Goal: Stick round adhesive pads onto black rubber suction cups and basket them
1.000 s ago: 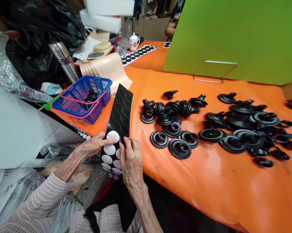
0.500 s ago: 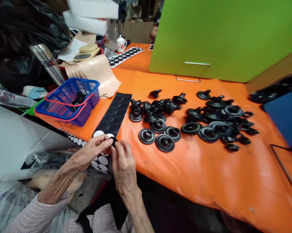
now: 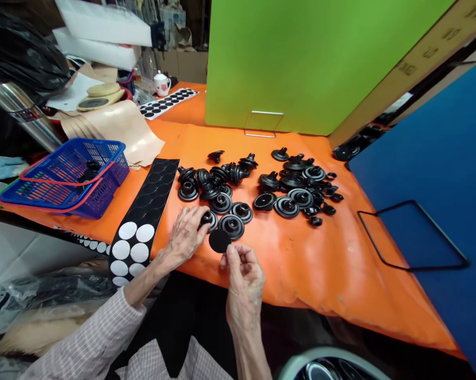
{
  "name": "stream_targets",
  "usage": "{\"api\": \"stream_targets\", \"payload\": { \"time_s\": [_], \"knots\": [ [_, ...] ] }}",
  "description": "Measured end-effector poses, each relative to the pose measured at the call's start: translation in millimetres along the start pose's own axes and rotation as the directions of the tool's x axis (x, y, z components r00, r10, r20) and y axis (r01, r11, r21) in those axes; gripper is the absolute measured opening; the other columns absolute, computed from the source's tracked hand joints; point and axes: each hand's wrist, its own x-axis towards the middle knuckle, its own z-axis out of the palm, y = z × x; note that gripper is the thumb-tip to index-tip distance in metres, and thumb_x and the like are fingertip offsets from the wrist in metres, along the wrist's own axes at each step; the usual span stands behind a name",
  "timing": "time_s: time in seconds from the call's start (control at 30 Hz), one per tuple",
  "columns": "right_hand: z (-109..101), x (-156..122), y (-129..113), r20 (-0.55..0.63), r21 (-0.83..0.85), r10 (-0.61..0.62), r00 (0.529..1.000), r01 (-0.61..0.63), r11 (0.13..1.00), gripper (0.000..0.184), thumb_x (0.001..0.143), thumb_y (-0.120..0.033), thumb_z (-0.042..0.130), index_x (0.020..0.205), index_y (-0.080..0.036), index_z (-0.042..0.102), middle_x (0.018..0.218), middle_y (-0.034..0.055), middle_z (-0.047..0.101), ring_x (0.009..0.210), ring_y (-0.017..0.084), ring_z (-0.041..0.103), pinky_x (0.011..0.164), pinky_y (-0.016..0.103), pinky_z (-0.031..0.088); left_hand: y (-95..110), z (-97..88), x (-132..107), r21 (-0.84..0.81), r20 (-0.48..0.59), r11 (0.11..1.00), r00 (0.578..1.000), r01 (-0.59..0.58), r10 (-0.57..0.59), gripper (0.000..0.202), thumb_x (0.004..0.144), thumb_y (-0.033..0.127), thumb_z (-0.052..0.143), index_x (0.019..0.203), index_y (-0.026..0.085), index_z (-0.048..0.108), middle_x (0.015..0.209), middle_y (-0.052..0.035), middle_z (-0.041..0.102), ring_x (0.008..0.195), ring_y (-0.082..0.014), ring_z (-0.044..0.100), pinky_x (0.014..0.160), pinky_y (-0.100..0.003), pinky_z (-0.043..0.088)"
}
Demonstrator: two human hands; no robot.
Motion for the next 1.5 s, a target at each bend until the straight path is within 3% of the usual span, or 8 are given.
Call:
{"api": "stream_targets", "payload": {
  "time_s": [0.1, 0.2, 0.27, 0.37, 0.53, 0.83, 1.27, 1.5],
  "knots": [
    [-15, 4, -2, 0.029, 0.06, 0.059, 0.998, -0.06, 0.996, 0.033, 0.071, -0.05, 0.073, 0.077, -0.02, 0.058, 0.061, -0.0049, 0.051, 0.06, 0.012, 0.047, 0.063, 0.025, 0.039, -10, -1.1, 3, -0.335, 0.024, 0.935, 0.993, 0.12, -0.119, 0.021, 0.085, 0.022, 0.054, 0.105, 0.021, 0.057, 0.103, -0.0077, 0.064, 0.103, -0.0237, 0.056, 0.097, -0.042, 0.042],
    [-13, 5, -2, 0.049, 0.087, 0.044, 0.998, -0.048, 0.995, 0.03, 0.071, -0.047, 0.074, 0.075, -0.02, 0.061, 0.07, -0.0034, 0.051, 0.067, 0.011, 0.048, 0.067, 0.025, 0.039, -16, -18.5, -8, -0.761, 0.289, 0.524, 0.923, 0.382, -0.254, 0.026, 0.085, 0.033, 0.057, 0.109, 0.023, 0.052, 0.088, -0.0015, 0.062, 0.077, -0.0149, 0.06, 0.075, -0.031, 0.05],
    [-4, 5, -1, 0.084, 0.109, 0.025, 0.996, -0.035, 0.993, 0.028, 0.072, -0.046, 0.073, 0.075, -0.02, 0.063, 0.086, -0.0002, 0.056, 0.079, 0.013, 0.052, 0.075, 0.026, 0.042, -17, -29.1, -18, -0.835, 0.425, 0.259, 0.869, 0.485, -0.255, 0.028, 0.084, 0.038, 0.06, 0.106, 0.022, 0.054, 0.087, -0.0013, 0.063, 0.072, -0.0131, 0.06, 0.067, -0.027, 0.05],
    [12, 5, 2, 0.135, 0.117, 0.016, 0.991, -0.032, 0.993, 0.026, 0.075, -0.045, 0.07, 0.077, -0.02, 0.065, 0.109, 0.0036, 0.057, 0.099, 0.017, 0.054, 0.088, 0.031, 0.042, -20, -36.5, -32, -0.855, 0.473, 0.116, 0.852, 0.505, -0.223, 0.029, 0.084, 0.041, 0.061, 0.1, 0.017, 0.061, 0.096, -0.0074, 0.067, 0.082, -0.0165, 0.063, 0.069, -0.027, 0.053],
    [30, 1, 7, 0.159, 0.039, -0.001, 0.987, -0.005, 0.999, 0.028, 0.077, -0.047, 0.067, 0.079, -0.019, 0.065, 0.11, 0.0063, 0.059, 0.098, 0.019, 0.056, 0.085, 0.032, 0.047, -30, -40.3, -47, -0.866, 0.447, 0.185, 0.885, 0.465, -0.13, 0.033, 0.081, 0.027, 0.065, 0.113, 0.016, 0.064, 0.115, -0.0105, 0.065, 0.099, -0.021, 0.064, 0.081, -0.032, 0.054],
    [43, -8, 10, 0.173, -0.033, -0.003, 0.985, 0.009, 0.999, 0.027, 0.076, -0.046, 0.066, 0.073, -0.019, 0.063, 0.103, 0.0055, 0.059, 0.096, 0.02, 0.057, 0.083, 0.033, 0.05, -32, -48.0, -55, -0.852, 0.435, 0.23, 0.88, 0.471, -0.19, 0.045, 0.072, 0.016, 0.066, 0.117, 0.019, 0.065, 0.115, -0.0076, 0.066, 0.098, -0.0217, 0.065, 0.082, -0.035, 0.057],
    [45, -9, 15, 0.158, -0.025, -0.031, 0.987, 0.035, 0.999, 0.023, 0.077, -0.041, 0.065, 0.074, -0.019, 0.062, 0.096, 0.0035, 0.056, 0.09, 0.018, 0.057, 0.083, 0.032, 0.048, -29, -47.8, -56, -0.841, 0.426, 0.28, 0.885, 0.464, -0.187, 0.042, 0.071, 0.016, 0.064, 0.112, 0.018, 0.068, 0.113, -0.0066, 0.068, 0.094, -0.0206, 0.067, 0.082, -0.034, 0.056],
    [47, -10, 16, 0.127, -0.174, -0.115, 0.985, 0.136, 0.975, 0.023, 0.081, -0.04, 0.06, 0.076, -0.018, 0.06, 0.091, 0.0039, 0.056, 0.084, 0.017, 0.057, 0.075, 0.031, 0.049, -36, -43.8, -57, -0.859, 0.405, 0.264, 0.898, 0.438, -0.173, 0.039, 0.076, 0.02, 0.067, 0.114, 0.014, 0.067, 0.114, -0.0095, 0.068, 0.094, -0.0214, 0.067, 0.08, -0.033, 0.057]
  ]
}}
